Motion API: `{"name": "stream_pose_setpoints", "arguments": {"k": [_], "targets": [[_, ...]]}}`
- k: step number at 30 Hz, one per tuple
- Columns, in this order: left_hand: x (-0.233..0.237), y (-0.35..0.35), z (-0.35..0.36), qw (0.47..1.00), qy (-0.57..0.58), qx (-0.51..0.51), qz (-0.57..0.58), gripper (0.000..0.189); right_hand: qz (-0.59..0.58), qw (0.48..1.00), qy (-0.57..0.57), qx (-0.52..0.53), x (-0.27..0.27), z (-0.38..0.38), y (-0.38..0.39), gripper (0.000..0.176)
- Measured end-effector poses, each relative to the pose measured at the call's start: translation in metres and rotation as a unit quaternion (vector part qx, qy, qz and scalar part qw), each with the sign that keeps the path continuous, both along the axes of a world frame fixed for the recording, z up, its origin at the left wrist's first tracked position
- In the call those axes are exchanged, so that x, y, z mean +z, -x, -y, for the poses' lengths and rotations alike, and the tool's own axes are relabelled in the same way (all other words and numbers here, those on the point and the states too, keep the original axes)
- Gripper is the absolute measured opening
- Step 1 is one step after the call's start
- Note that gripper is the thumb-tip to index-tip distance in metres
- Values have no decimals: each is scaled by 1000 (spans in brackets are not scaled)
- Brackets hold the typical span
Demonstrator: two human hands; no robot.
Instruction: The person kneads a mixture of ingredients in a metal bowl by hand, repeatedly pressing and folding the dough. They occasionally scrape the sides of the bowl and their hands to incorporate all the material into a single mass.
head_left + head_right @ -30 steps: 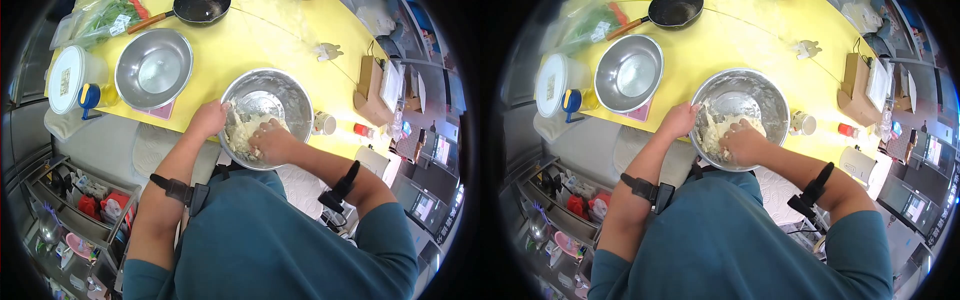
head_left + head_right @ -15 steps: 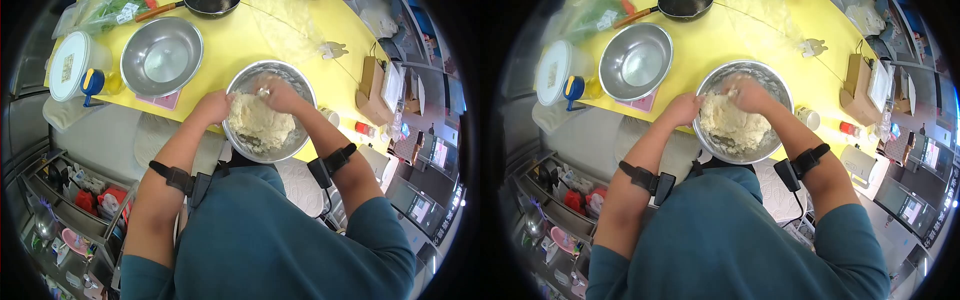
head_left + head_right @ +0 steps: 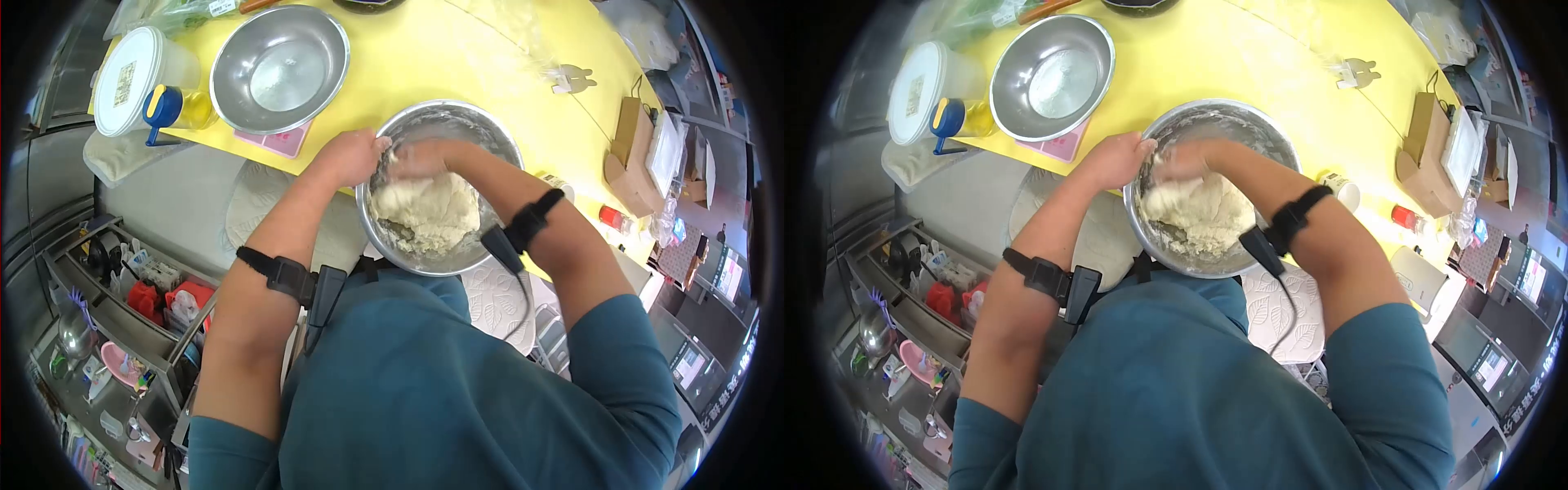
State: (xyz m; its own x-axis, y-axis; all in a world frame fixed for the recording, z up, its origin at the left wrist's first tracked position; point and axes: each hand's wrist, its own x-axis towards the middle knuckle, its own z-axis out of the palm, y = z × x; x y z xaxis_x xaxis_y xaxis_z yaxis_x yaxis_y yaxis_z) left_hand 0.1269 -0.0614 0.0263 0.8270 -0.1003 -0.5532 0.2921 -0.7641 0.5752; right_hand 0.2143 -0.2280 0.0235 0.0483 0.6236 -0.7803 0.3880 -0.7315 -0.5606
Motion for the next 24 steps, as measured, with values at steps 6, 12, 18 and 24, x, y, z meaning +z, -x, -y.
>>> {"name": "stream_pose_setpoints", "arguments": {"k": [6, 12, 18, 24], "targets": [[18, -6, 11, 992, 53, 35, -107, 46, 168, 965, -126, 157, 62, 93, 44, 28], [8, 0, 13, 997, 46, 46, -42, 46, 274, 942, -29, 193, 66, 113, 98, 28], [-1, -4, 13, 999, 24, 46, -1, 47, 402, 901, -101, 125, -8, 78, 119, 24], [5, 0, 9, 994, 76, 64, -34, 49, 229, 970, -13, 81, 43, 61, 91, 38]]}}
